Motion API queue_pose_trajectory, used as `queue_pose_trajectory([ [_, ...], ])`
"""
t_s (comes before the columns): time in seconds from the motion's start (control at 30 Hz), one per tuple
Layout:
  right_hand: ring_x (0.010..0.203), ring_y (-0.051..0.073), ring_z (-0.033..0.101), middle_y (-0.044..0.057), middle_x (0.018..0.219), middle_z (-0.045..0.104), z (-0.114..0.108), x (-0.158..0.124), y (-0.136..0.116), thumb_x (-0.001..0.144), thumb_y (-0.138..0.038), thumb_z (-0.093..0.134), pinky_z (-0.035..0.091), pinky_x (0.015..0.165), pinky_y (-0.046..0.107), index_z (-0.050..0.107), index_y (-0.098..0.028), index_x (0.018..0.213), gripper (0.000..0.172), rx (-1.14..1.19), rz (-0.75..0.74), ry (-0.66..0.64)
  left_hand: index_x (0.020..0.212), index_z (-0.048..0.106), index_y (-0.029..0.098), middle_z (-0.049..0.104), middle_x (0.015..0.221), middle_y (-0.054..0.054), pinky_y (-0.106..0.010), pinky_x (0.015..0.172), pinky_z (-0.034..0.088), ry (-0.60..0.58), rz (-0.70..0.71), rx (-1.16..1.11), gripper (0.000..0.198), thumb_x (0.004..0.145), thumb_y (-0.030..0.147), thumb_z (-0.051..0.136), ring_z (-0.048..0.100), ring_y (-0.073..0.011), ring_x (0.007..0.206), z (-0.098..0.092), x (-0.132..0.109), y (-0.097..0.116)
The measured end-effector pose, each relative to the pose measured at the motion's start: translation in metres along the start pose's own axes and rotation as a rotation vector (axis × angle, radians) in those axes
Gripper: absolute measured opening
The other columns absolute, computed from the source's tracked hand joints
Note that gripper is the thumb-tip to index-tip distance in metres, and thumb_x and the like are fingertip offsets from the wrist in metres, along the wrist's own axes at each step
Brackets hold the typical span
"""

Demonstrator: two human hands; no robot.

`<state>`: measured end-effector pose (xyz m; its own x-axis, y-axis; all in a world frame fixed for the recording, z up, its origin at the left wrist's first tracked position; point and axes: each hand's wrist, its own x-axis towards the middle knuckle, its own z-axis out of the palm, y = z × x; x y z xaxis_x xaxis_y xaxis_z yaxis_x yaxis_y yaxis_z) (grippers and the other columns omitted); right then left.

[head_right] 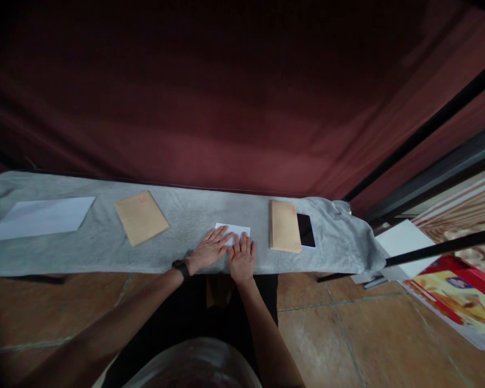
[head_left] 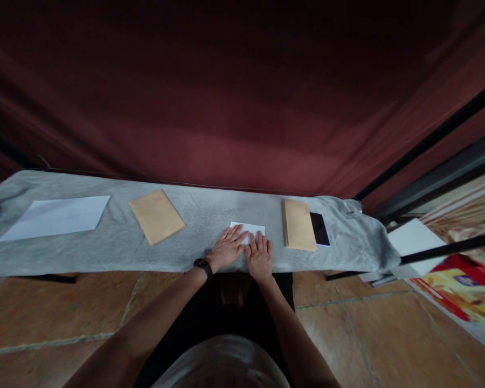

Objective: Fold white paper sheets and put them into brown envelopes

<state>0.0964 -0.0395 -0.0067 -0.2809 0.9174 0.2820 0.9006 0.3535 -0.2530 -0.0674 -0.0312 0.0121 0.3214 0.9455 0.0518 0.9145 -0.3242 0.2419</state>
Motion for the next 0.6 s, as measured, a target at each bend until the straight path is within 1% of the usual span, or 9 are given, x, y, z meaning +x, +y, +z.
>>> queue_pose_trajectory([
  [0.07, 0.148, 0.033, 0.035, 0.017, 0.162, 0.032, 0.001, 0.0, -0.001, 0.105, -0.033, 0.041, 0.022, 0.119, 0.056, 0.042, -0.018, 0.154, 0.051, 0.001, 0.017, -0.001, 0.155, 0.037, 0.018, 0.032, 0.164, -0.011, -0.045, 0.126, 0.015, 0.021, -0.053, -0.001, 0.057, 0.1, 0.028, 0.033, 0.024, -0.0232, 0.154, 0.0, 0.004, -0.004],
  [0.13, 0.148, 0.033, 0.035, 0.016, 0.162, 0.032, 0.003, 0.0, -0.001, 0.105, -0.033, 0.042, 0.022, 0.119, 0.056, 0.04, -0.02, 0.155, 0.052, 0.006, 0.028, -0.003, 0.155, 0.036, 0.014, 0.032, 0.164, -0.012, -0.045, 0.126, 0.015, 0.063, -0.112, 0.01, 0.057, 0.1, 0.028, 0.03, 0.023, -0.0234, 0.154, 0.002, 0.008, -0.006],
  [0.2, 0.148, 0.032, 0.034, 0.015, 0.162, 0.032, 0.003, -0.001, -0.001, 0.105, -0.034, 0.042, 0.022, 0.12, 0.055, 0.04, -0.02, 0.155, 0.052, 0.006, 0.037, -0.005, 0.156, 0.033, 0.013, 0.032, 0.164, -0.013, -0.045, 0.126, 0.014, 0.106, -0.156, 0.025, 0.058, 0.101, 0.029, 0.029, 0.023, -0.0231, 0.154, 0.005, 0.011, -0.007],
  [0.33, 0.148, 0.031, 0.035, 0.017, 0.16, 0.036, -0.001, 0.001, 0.002, 0.106, -0.033, 0.038, 0.022, 0.12, 0.054, 0.042, -0.015, 0.153, 0.051, 0.004, 0.08, -0.002, 0.158, 0.03, 0.014, 0.033, 0.164, -0.012, -0.044, 0.126, 0.013, 0.148, -0.2, 0.045, 0.06, 0.101, 0.034, 0.03, 0.022, -0.0226, 0.154, 0.009, 0.014, -0.009],
  [0.43, 0.147, 0.032, 0.036, 0.018, 0.157, 0.041, -0.005, 0.011, 0.0, 0.107, -0.033, 0.034, 0.021, 0.121, 0.054, 0.046, -0.01, 0.15, 0.051, 0.021, 0.12, 0.0, 0.157, 0.031, 0.012, 0.032, 0.164, -0.013, -0.045, 0.126, 0.013, 0.143, -0.207, 0.059, 0.061, 0.1, 0.035, 0.03, 0.02, -0.0234, 0.155, 0.011, 0.013, -0.01],
  [0.5, 0.148, 0.03, 0.036, 0.016, 0.156, 0.043, -0.004, 0.022, -0.005, 0.107, -0.035, 0.033, 0.022, 0.121, 0.052, 0.047, -0.01, 0.15, 0.051, 0.055, 0.084, -0.023, 0.156, 0.032, 0.01, 0.031, 0.164, -0.014, -0.046, 0.126, 0.013, 0.129, -0.199, 0.069, 0.061, 0.1, 0.033, 0.029, 0.019, -0.0243, 0.155, 0.01, 0.013, -0.01],
  [0.6, 0.147, 0.025, 0.037, 0.01, 0.156, 0.045, 0.001, 0.038, -0.014, 0.107, -0.035, 0.034, 0.025, 0.121, 0.047, 0.048, -0.017, 0.15, 0.049, 0.111, -0.008, -0.083, 0.155, 0.034, 0.008, 0.029, 0.165, -0.015, -0.046, 0.126, 0.013, 0.105, -0.18, 0.075, 0.06, 0.099, 0.027, 0.028, 0.018, -0.0247, 0.155, 0.008, 0.012, -0.01],
])
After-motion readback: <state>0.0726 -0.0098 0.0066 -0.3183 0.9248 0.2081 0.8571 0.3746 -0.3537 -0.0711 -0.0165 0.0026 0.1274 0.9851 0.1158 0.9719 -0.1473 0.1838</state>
